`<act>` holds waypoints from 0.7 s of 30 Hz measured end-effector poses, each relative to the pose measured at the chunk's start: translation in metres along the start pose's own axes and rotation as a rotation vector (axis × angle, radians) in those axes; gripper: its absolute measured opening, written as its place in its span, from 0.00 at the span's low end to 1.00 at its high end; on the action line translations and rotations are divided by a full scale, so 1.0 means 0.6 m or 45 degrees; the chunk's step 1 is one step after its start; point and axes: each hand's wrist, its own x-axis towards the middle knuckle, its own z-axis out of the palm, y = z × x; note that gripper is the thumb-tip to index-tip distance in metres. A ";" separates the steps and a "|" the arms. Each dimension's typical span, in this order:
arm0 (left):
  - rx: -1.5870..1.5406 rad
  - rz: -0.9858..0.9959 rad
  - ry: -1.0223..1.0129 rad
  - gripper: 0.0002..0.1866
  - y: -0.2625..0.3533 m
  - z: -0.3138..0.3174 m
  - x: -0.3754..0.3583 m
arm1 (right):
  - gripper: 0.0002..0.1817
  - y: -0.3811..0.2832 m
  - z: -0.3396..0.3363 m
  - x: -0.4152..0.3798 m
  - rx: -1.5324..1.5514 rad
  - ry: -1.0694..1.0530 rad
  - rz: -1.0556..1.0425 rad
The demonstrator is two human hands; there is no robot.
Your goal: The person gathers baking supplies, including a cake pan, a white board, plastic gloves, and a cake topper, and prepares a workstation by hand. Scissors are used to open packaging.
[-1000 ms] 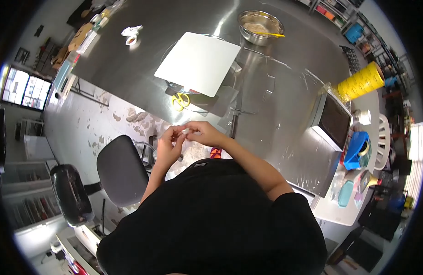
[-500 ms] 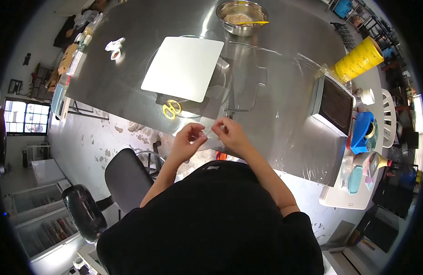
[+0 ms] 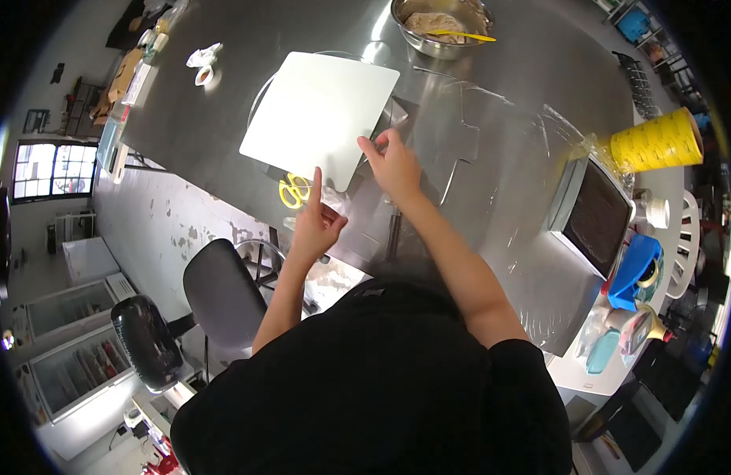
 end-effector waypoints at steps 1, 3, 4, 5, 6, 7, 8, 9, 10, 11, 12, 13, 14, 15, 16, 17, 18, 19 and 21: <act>0.120 -0.012 -0.014 0.44 -0.013 -0.002 0.012 | 0.19 -0.003 0.001 0.007 -0.067 -0.003 0.004; 0.329 -0.026 -0.049 0.44 -0.026 -0.004 0.028 | 0.19 -0.004 0.003 0.021 -0.139 -0.025 0.016; 0.327 -0.049 -0.053 0.44 -0.028 -0.003 0.031 | 0.18 0.002 0.004 0.025 -0.084 -0.087 -0.008; 0.285 -0.066 -0.048 0.44 -0.028 -0.001 0.032 | 0.16 0.009 0.004 0.026 -0.028 -0.150 -0.027; 0.244 -0.083 -0.044 0.43 -0.026 0.001 0.030 | 0.16 0.011 -0.002 0.024 -0.028 -0.170 -0.007; 0.244 -0.103 -0.051 0.43 -0.025 0.001 0.029 | 0.14 0.007 -0.013 0.022 0.221 -0.275 0.066; 0.280 -0.127 -0.054 0.44 -0.023 0.001 0.031 | 0.11 0.007 -0.021 0.023 0.470 -0.372 0.135; 0.316 -0.148 -0.056 0.44 -0.022 0.001 0.032 | 0.11 0.013 -0.024 0.024 0.470 -0.378 0.143; 0.316 -0.156 -0.060 0.44 -0.021 0.001 0.033 | 0.10 0.019 -0.027 0.024 0.568 -0.391 0.196; 0.316 -0.167 -0.067 0.44 -0.019 0.001 0.033 | 0.08 0.022 -0.030 0.023 0.666 -0.402 0.246; 0.316 -0.176 -0.070 0.44 -0.020 0.000 0.035 | 0.08 0.024 -0.035 0.020 0.667 -0.406 0.247; 0.324 -0.188 -0.045 0.44 -0.022 -0.004 0.037 | 0.10 0.020 -0.031 0.020 0.470 -0.374 0.072; 0.313 -0.163 -0.048 0.43 -0.022 -0.003 0.035 | 0.11 0.016 -0.028 0.018 0.274 -0.329 -0.097; 0.301 -0.137 -0.054 0.42 -0.022 -0.002 0.034 | 0.11 0.004 -0.026 0.017 0.279 -0.343 -0.104; 0.303 -0.144 -0.044 0.42 -0.023 -0.003 0.033 | 0.13 -0.011 -0.024 0.017 0.054 -0.223 -0.455; 0.279 -0.134 -0.048 0.42 -0.024 -0.003 0.033 | 0.16 -0.022 -0.021 0.017 -0.175 -0.094 -0.801; 0.252 -0.124 -0.054 0.42 -0.025 -0.003 0.033 | 0.16 -0.028 -0.013 0.022 -0.175 -0.100 -0.804; 0.245 -0.110 -0.045 0.43 -0.023 -0.002 0.031 | 0.19 -0.034 -0.003 0.032 -0.323 -0.076 -0.919; 0.192 -0.108 0.051 0.44 -0.031 0.005 0.025 | 0.22 -0.053 0.016 0.049 -0.473 -0.056 -1.041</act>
